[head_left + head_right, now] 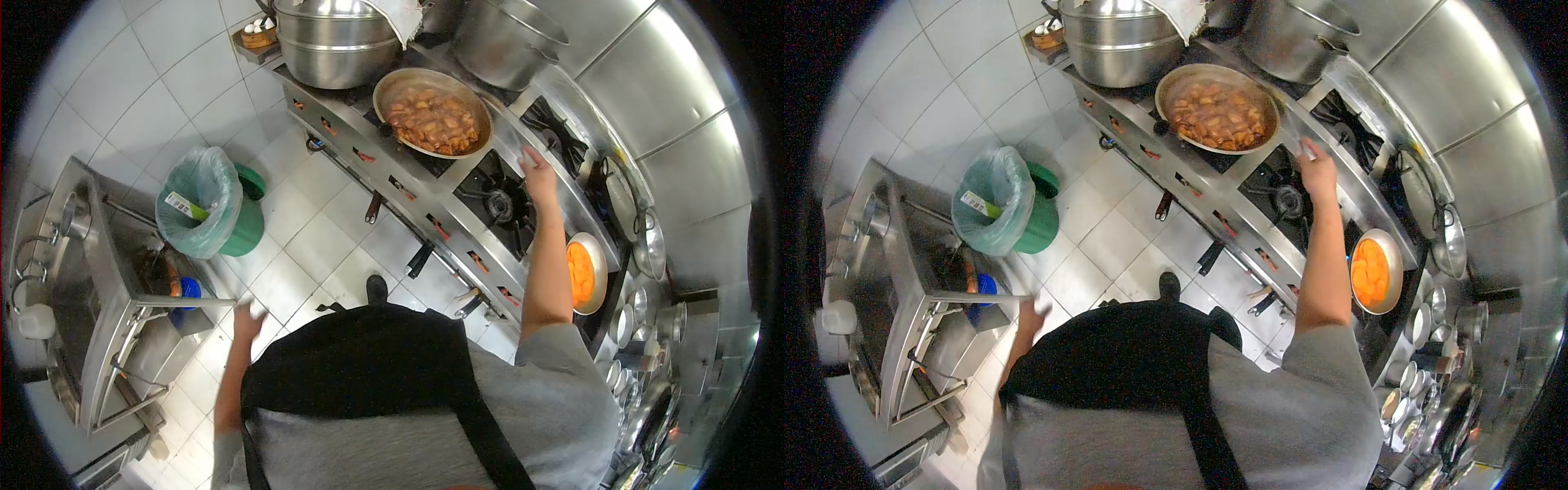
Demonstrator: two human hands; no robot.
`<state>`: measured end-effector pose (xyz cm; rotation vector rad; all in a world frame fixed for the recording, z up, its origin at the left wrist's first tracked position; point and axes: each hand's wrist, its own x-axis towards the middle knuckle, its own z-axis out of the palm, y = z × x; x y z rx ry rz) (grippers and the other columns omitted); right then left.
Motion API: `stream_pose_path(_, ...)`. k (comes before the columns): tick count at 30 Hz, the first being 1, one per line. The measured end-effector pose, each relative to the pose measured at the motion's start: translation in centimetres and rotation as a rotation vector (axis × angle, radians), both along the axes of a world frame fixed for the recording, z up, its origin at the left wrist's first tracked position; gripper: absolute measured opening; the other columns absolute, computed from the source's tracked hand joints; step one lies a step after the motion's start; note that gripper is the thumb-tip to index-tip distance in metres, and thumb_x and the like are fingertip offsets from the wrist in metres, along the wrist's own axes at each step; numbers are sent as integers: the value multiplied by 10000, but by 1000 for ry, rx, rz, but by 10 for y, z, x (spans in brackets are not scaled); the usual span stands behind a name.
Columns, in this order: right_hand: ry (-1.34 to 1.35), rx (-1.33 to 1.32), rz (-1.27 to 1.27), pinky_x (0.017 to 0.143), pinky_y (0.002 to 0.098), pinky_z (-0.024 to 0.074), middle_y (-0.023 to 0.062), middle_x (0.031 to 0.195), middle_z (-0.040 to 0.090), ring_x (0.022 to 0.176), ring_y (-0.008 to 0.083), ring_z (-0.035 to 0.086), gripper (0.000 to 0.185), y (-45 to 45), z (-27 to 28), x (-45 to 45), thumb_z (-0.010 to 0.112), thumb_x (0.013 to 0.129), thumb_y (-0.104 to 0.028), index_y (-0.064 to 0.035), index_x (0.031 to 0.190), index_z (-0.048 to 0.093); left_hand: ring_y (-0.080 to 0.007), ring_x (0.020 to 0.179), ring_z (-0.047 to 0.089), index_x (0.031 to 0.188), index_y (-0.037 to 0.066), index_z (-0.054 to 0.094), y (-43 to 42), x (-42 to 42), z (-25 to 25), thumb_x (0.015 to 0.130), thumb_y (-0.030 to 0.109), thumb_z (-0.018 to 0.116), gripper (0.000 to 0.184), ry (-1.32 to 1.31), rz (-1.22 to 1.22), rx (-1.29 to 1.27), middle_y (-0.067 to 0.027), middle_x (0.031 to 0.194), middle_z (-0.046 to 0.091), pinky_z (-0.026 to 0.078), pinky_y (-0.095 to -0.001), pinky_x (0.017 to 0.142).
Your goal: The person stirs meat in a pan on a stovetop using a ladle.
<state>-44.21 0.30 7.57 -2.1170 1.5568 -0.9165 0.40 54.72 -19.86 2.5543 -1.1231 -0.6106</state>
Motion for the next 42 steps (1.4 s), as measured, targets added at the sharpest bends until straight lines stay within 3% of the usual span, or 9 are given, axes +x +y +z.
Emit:
stream_pose_path(4, -183, 133, -36, 850, 297, 462, 104, 1087, 663, 979, 179, 625, 331, 4, 13, -8, 610, 862, -212, -149, 1186, 621, -389, 1118, 483, 1260, 81, 483, -219, -6, 124, 754, 272, 706, 585, -148, -230, -458, -221, 1231, 467, 422, -418, 937)
stream_pose_path(10, 35, 201, 14, 856, 345, 477, 121, 1066, 658, 974, 267, 636, 333, -11, -82, 0, 618, 843, -249, -158, 1164, 630, -370, 1074, 522, 1302, 145, 446, -415, -86, 221, 757, 201, 694, 602, -82, -430, -498, -184, 1241, 460, 462, -428, 874)
stream_pose_path(14, 201, 320, -72, 865, 377, 475, 144, 1056, 649, 995, 313, 616, 342, -21, -68, 18, 620, 830, -297, -187, 1153, 634, -348, 1029, 546, 1238, 143, 483, -464, -107, 208, 771, 165, 680, 507, -131, -437, -425, -155, 1177, 500, 477, -429, 836)
stream_pose_path(20, -388, 343, 45, 809, 255, 439, 64, 1020, 654, 858, 99, 551, 374, -33, -21, -9, 575, 891, -189, -86, 1251, 564, -346, 954, 578, 1107, 122, 573, -485, -84, 207, 735, 133, 700, 394, -175, -468, -423, -130, 1067, 564, 482, -431, 795)
stream_pose_path(25, -751, 772, 48, 401, 238, 342, -3, 679, 512, 449, 89, 422, 349, -13, -32, 2, 461, 894, -89, -100, 1238, 519, -340, 1021, 555, 1194, 149, 552, -483, -79, 218, 721, 171, 735, 508, -216, -447, -487, -152, 1143, 546, 470, -413, 842)
stream_pose_path(27, -814, 793, 73, 361, 246, 295, -5, 612, 484, 428, 91, 403, 304, -1, -52, 9, 444, 860, -55, -79, 1145, 546, -333, 1070, 540, 1269, 156, 513, -473, -90, 222, 752, 217, 731, 565, -348, -400, -667, -154, 1209, 526, 457, -395, 883)
stream_pose_path(33, -819, 949, 198, 360, 225, 278, -5, 603, 488, 409, 82, 378, 255, 77, -13, 69, 425, 941, -162, -67, 1131, 566, -311, 1368, 182, 1369, 6, 374, -428, -100, 266, 867, 686, 348, 846, 1376, -8, -691, -180, 1444, 308, 203, -471, 1088)
stream_pose_path(34, -771, 944, 206, 365, 220, 281, -7, 600, 492, 415, 78, 382, 284, 87, -15, 81, 415, 970, -226, -57, 1131, 575, -311, 1405, 21, 1380, -34, 331, -420, -95, 272, 828, 771, 162, 991, 1436, -77, -671, -184, 1496, 199, 62, -525, 1107)
stream_pose_path(42, -773, 1106, 633, 392, 211, 294, 9, 602, 467, 404, 82, 365, 308, 178, -14, 141, 425, 973, -275, -43, 1132, 551, -271, 1416, -51, 1391, -18, 322, -324, -48, 329, 767, 828, 101, 1075, 1682, -78, -895, -136, 1520, 155, -57, -549, 1093)
